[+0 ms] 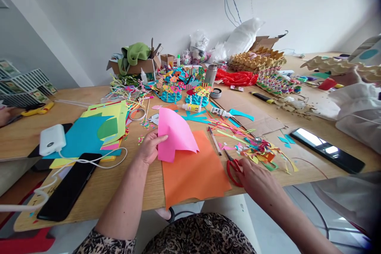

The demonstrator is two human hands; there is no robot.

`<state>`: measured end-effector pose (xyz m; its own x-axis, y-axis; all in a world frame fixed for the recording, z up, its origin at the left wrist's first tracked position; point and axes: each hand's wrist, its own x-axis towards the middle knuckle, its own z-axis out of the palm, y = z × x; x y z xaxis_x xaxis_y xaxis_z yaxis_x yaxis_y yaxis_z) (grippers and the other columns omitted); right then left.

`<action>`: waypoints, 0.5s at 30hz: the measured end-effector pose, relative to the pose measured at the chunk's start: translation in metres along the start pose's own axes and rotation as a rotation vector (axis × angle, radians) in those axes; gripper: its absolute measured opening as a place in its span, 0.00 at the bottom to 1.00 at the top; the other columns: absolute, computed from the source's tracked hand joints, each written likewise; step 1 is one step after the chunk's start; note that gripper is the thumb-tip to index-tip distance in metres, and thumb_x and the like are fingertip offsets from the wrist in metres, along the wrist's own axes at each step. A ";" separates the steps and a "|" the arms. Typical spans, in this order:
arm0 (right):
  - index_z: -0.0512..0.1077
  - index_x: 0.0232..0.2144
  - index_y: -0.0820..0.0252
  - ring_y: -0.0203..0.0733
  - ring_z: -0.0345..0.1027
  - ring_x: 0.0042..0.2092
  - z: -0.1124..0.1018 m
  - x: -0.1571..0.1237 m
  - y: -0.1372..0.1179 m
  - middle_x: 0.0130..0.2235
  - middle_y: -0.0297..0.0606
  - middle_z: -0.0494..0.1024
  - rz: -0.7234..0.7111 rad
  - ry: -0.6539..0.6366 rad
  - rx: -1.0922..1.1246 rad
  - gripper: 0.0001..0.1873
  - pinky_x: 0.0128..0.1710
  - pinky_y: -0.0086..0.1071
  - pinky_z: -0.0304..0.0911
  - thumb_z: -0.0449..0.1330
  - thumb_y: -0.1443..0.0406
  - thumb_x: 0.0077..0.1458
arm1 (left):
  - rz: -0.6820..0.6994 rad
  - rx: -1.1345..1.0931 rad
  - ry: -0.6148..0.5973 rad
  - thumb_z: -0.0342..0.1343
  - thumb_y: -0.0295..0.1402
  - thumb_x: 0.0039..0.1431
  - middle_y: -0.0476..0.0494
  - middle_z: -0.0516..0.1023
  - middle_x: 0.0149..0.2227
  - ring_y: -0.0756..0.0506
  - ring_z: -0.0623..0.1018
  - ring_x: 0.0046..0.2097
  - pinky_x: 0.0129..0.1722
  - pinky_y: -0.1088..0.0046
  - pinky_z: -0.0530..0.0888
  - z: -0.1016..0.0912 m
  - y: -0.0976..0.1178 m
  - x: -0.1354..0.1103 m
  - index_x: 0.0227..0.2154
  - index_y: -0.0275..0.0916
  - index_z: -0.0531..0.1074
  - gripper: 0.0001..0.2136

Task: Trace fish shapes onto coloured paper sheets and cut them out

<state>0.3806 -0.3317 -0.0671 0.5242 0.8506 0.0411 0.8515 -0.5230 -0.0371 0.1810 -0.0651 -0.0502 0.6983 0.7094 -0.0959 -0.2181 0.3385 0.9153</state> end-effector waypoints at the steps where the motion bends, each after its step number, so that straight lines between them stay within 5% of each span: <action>1: 0.63 0.28 0.56 0.48 0.74 0.31 -0.003 0.001 -0.001 0.26 0.41 0.76 0.022 -0.010 0.033 0.08 0.26 0.33 0.58 0.51 0.63 0.60 | 0.001 0.012 0.002 0.69 0.33 0.37 0.44 0.81 0.32 0.43 0.79 0.34 0.36 0.69 0.73 -0.001 0.000 0.000 0.33 0.35 0.76 0.17; 9: 0.76 0.29 0.56 0.44 0.70 0.24 -0.026 -0.003 0.018 0.22 0.36 0.77 0.183 -0.177 0.398 0.13 0.23 0.32 0.56 0.57 0.54 0.49 | -0.071 0.142 0.038 0.70 0.35 0.33 0.45 0.79 0.30 0.44 0.78 0.29 0.31 0.68 0.73 -0.005 -0.004 0.000 0.33 0.35 0.74 0.20; 15: 0.75 0.37 0.61 0.44 0.71 0.26 -0.040 -0.003 0.016 0.25 0.40 0.78 0.311 -0.184 1.091 0.23 0.24 0.32 0.62 0.64 0.51 0.44 | 0.003 0.368 0.090 0.61 0.34 0.38 0.45 0.78 0.26 0.45 0.75 0.25 0.24 0.71 0.70 -0.004 -0.006 -0.001 0.30 0.34 0.73 0.13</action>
<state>0.3931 -0.3445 -0.0282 0.6245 0.7348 -0.2647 0.1764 -0.4628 -0.8687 0.1791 -0.0652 -0.0573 0.6316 0.7671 -0.1125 0.0511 0.1036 0.9933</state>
